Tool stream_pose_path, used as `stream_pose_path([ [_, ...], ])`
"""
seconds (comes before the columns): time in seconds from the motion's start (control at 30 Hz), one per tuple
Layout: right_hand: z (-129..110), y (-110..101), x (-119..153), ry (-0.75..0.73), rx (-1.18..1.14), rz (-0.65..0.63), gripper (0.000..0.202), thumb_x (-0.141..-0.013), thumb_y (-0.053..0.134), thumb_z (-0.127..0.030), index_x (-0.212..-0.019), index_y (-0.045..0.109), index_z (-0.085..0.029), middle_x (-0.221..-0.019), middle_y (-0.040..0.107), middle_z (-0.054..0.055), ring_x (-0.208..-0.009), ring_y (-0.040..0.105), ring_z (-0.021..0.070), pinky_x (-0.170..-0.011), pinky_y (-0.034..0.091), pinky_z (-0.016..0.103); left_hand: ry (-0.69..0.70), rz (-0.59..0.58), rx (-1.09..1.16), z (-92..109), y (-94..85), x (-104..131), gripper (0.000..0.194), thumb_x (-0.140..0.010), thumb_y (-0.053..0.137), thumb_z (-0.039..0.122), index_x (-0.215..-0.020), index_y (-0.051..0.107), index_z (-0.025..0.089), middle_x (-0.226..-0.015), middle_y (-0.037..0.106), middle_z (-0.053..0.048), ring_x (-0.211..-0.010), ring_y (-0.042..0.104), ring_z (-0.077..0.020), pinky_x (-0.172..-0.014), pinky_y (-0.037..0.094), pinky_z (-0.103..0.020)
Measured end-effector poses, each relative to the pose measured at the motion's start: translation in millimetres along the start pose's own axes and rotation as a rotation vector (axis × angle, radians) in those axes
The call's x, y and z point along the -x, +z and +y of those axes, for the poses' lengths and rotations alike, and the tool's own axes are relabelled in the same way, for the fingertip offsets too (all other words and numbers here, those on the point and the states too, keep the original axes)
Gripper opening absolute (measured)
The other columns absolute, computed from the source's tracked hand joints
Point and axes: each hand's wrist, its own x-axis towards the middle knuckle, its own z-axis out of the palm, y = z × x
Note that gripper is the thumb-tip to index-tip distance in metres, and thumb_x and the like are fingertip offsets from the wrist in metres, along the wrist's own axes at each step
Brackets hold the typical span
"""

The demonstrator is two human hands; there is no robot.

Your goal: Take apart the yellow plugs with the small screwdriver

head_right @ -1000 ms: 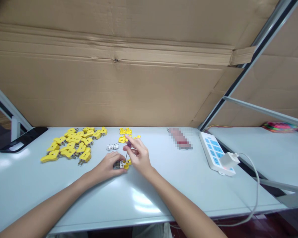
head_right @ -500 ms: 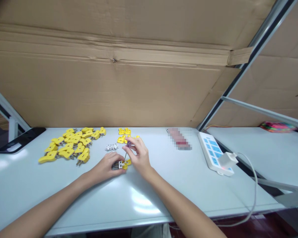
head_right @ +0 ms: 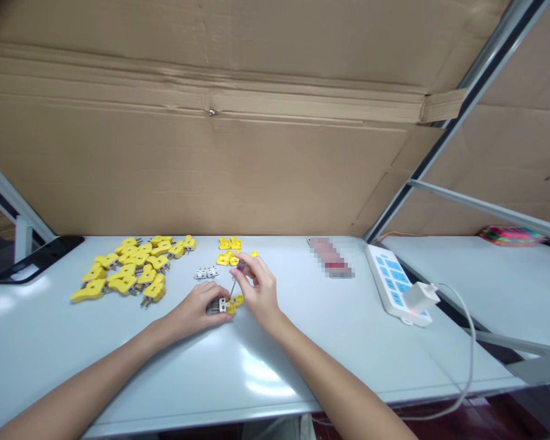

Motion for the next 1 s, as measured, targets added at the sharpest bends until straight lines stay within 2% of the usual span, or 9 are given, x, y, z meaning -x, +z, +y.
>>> stream_pose_path([
  [0.13, -2.5, -0.5, -0.9, 0.053, -0.16, -0.097, 0.033, -0.093, 0.051, -0.029, -0.126, 0.052, -0.028, -0.092, 0.066, 0.004, -0.083, 0.066, 0.0174, -0.075, 0.054, 0.035, 0.009, -0.001, 0.006, 1.3, -1.4, -0.3, 0.021, -0.083, 0.066, 0.037, -0.095, 0.06, 0.021, -0.098, 0.062, -0.003, -0.094, 0.056, -0.023, -0.086, 0.042, -0.037],
  [0.23, -2.3, -0.5, -2.2, 0.074, -0.195, -0.108, 0.029, -0.092, 0.052, -0.031, -0.121, 0.052, -0.028, -0.101, 0.064, 0.006, -0.089, 0.065, 0.0177, -0.077, 0.054, 0.034, 0.01, 0.0, 0.002, 1.0, -1.3, -0.2, 0.02, -0.084, 0.065, 0.038, -0.095, 0.06, 0.022, -0.098, 0.062, -0.003, -0.094, 0.056, -0.023, -0.086, 0.042, -0.037],
  [0.37, 2.5, -0.6, -3.0, 0.063, -0.066, 0.002, 0.024, -0.083, 0.065, -0.029, -0.106, 0.06, -0.026, -0.085, 0.057, 0.001, -0.076, 0.059, 0.0155, -0.071, 0.053, 0.03, 0.008, 0.001, -0.005, -2.8, 1.4, -0.4, 0.022, -0.083, 0.066, 0.036, -0.096, 0.06, 0.021, -0.096, 0.062, -0.003, -0.093, 0.056, -0.0227, -0.086, 0.042, -0.037],
  [0.47, 4.6, -2.1, -3.0, 0.08, -0.061, -0.011, 0.024, -0.084, 0.063, -0.027, -0.108, 0.062, -0.026, -0.078, 0.057, 0.0, -0.069, 0.057, 0.0146, -0.069, 0.052, 0.031, 0.022, 0.006, -0.004, -5.2, 3.0, -0.6, 0.023, -0.083, 0.066, 0.037, -0.098, 0.06, 0.021, -0.096, 0.062, -0.003, -0.093, 0.056, -0.023, -0.086, 0.042, -0.037],
  [0.63, 1.2, -5.0, -3.0, 0.102, -0.214, -0.126, 0.035, -0.093, 0.051, -0.032, -0.128, 0.049, -0.028, -0.1, 0.065, 0.005, -0.084, 0.066, 0.0171, -0.08, 0.054, 0.037, 0.024, 0.005, -0.003, -4.6, 2.3, -0.1, 0.023, -0.081, 0.069, 0.033, -0.098, 0.06, 0.021, -0.099, 0.062, -0.004, -0.096, 0.056, -0.0231, -0.087, 0.041, -0.037],
  [0.77, 0.4, -4.9, -2.8, 0.107, -0.223, -0.166, 0.031, -0.093, 0.05, -0.035, -0.123, 0.049, -0.028, -0.11, 0.063, 0.008, -0.092, 0.065, 0.0182, -0.082, 0.053, 0.036, 0.026, 0.006, -0.003, -4.5, 2.3, 0.3, 0.022, -0.083, 0.067, 0.034, -0.099, 0.06, 0.021, -0.099, 0.062, -0.004, -0.095, 0.056, -0.023, -0.086, 0.042, -0.036],
  [0.9, 3.9, -2.7, -1.9, 0.026, -0.02, -0.077, 0.031, -0.085, 0.062, -0.029, -0.116, 0.055, -0.027, -0.092, 0.058, 0.003, -0.075, 0.059, 0.0146, -0.073, 0.053, 0.031, 0.031, 0.002, -0.007, -5.5, 2.6, 0.5, 0.024, -0.083, 0.067, 0.037, -0.099, 0.059, 0.022, -0.098, 0.062, -0.004, -0.093, 0.056, -0.0226, -0.085, 0.043, -0.037],
  [1.0, 4.4, -1.4, -1.3, -0.03, 0.058, -0.106, 0.034, -0.088, 0.057, -0.024, -0.122, 0.055, -0.026, -0.081, 0.056, 0.001, -0.071, 0.056, 0.0146, -0.072, 0.052, 0.031, 0.03, -0.007, 0.002, -4.7, 1.8, 0.8, 0.023, -0.084, 0.065, 0.038, -0.099, 0.059, 0.022, -0.099, 0.062, -0.004, -0.094, 0.056, -0.023, -0.086, 0.043, -0.038],
])
